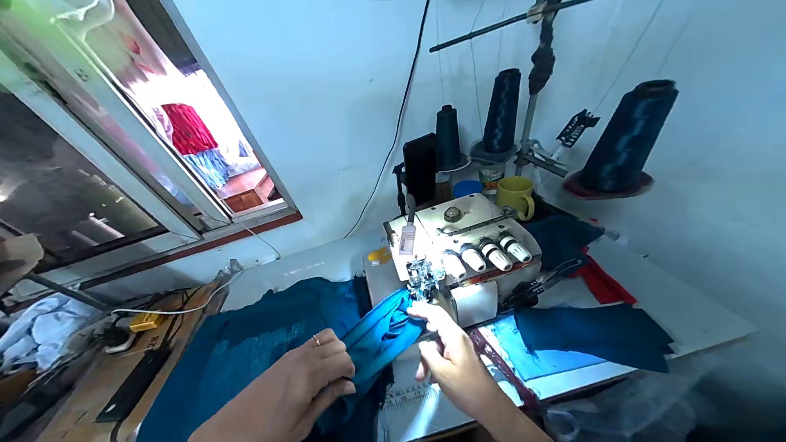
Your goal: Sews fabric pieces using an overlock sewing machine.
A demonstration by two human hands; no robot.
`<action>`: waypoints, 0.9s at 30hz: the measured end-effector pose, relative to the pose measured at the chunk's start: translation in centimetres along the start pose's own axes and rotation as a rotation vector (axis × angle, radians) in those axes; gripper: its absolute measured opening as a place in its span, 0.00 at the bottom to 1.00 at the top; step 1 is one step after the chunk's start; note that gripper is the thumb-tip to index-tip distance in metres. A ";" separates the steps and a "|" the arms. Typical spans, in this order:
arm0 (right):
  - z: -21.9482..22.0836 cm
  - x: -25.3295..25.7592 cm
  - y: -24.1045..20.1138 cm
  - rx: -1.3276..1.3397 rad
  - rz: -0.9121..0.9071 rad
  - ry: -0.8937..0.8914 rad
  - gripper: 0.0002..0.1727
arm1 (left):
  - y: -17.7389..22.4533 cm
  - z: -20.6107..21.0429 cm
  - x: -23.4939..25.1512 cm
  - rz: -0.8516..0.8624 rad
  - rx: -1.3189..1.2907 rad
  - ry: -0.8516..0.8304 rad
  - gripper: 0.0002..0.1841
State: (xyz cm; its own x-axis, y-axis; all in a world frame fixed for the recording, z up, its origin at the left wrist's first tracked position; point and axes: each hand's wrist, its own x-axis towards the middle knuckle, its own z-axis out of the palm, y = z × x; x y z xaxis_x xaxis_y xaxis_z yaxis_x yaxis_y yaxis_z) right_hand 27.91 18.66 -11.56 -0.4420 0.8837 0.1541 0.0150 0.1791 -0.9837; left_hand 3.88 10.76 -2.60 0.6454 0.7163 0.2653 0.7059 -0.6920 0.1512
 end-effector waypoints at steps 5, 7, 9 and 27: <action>0.7 2.3 0.5 0.112 0.052 -0.407 0.31 | 4.1 -0.8 1.2 0.083 -0.005 -0.030 0.16; 0.8 1.1 0.6 0.152 -0.037 -0.312 0.30 | 3.4 -0.5 0.7 0.005 0.142 0.027 0.16; 1.5 -0.5 1.2 0.183 -0.228 -0.002 0.22 | 1.3 0.1 -0.3 -0.096 0.229 0.117 0.16; 1.7 -5.5 1.4 -0.328 -0.613 0.010 0.10 | 2.9 0.6 -1.5 -0.117 0.314 0.118 0.15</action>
State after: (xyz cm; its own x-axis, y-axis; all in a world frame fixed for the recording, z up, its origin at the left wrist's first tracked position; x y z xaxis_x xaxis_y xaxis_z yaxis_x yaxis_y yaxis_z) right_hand 28.83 13.26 -13.95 -0.4489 0.5854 0.6751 0.0364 0.7668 -0.6408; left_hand 5.11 7.71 -3.10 0.5298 0.7608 0.3749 0.8400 -0.5316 -0.1083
